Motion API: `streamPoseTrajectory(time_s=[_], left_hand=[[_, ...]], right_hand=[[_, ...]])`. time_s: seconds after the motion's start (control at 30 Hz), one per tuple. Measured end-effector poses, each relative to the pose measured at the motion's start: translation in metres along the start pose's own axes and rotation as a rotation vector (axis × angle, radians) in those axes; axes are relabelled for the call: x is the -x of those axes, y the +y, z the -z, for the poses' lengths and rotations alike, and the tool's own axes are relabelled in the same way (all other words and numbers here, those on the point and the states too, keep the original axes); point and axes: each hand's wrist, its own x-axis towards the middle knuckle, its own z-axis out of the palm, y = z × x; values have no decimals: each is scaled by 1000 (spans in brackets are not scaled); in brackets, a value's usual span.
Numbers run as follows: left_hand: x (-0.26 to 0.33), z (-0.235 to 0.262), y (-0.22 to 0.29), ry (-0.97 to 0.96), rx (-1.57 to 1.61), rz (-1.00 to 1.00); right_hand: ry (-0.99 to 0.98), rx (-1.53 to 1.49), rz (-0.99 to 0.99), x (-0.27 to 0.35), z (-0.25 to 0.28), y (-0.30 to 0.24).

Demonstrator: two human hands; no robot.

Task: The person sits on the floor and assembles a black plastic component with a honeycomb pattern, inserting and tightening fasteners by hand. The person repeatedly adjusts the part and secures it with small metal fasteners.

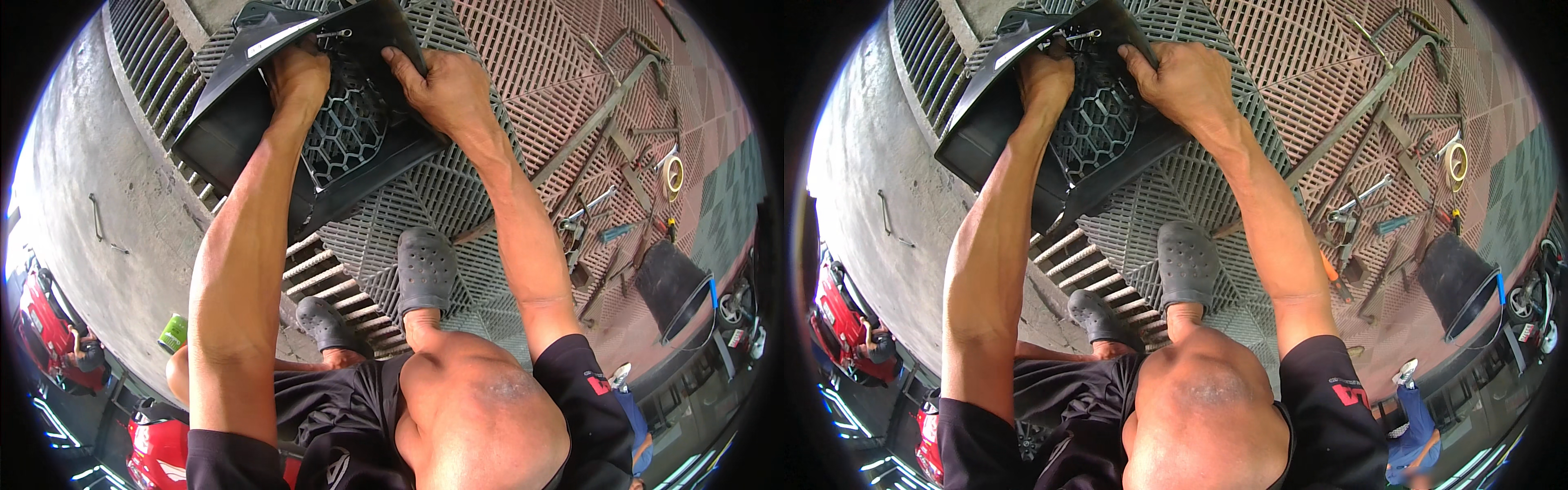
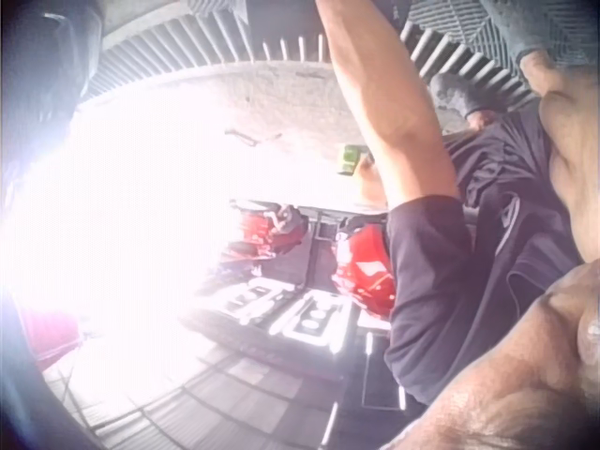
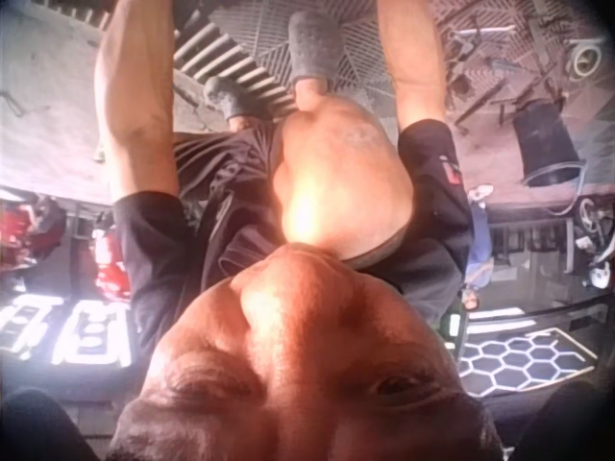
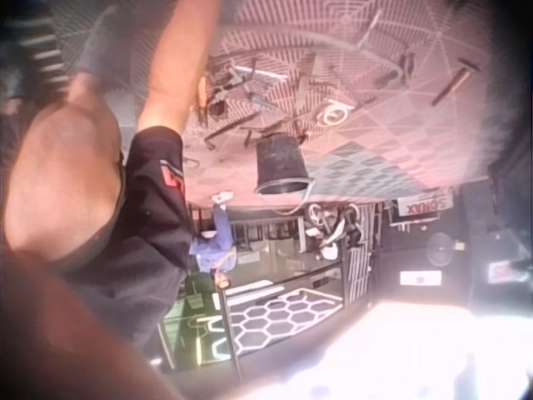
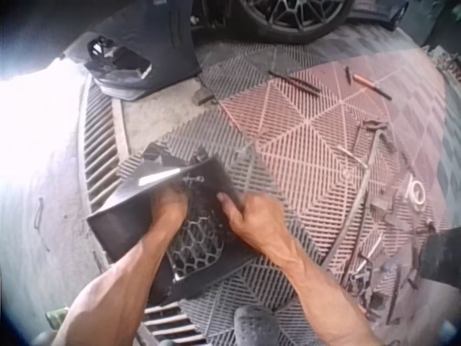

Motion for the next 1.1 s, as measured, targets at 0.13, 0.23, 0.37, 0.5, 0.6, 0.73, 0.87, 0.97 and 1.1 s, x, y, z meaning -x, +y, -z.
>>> streamPoseTrajectory(time_s=[0.13, 0.23, 0.37, 0.5, 0.6, 0.73, 0.87, 0.97, 1.1], left_hand=[[8, -5, -3, 31, -19, -43], [7, -4, -4, -22, -77, -11], [6, 2, -4, -183, -151, 19], [20, 5, 2, -174, -290, 11], [27, 18, 24, -375, -383, 78], [46, 10, 24, -408, -503, 14], [40, 30, 21, -375, -268, 94], [39, 32, 19, -264, -134, 93], [29, 19, 11, -88, 49, 181]], right_hand=[[14, -34, -16, 1, -2, 3], [28, -31, -4, 2, -3, 2], [9, 13, -20, 1, -2, -1], [1, 18, -19, 1, -2, -4], [13, 35, -21, 2, -1, -2], [41, 12, 25, 1, -1, -7], [5, 26, -1, 0, -2, 0], [5, -19, -16, 3, 1, -1], [7, 11, -15, 3, 2, 1]])
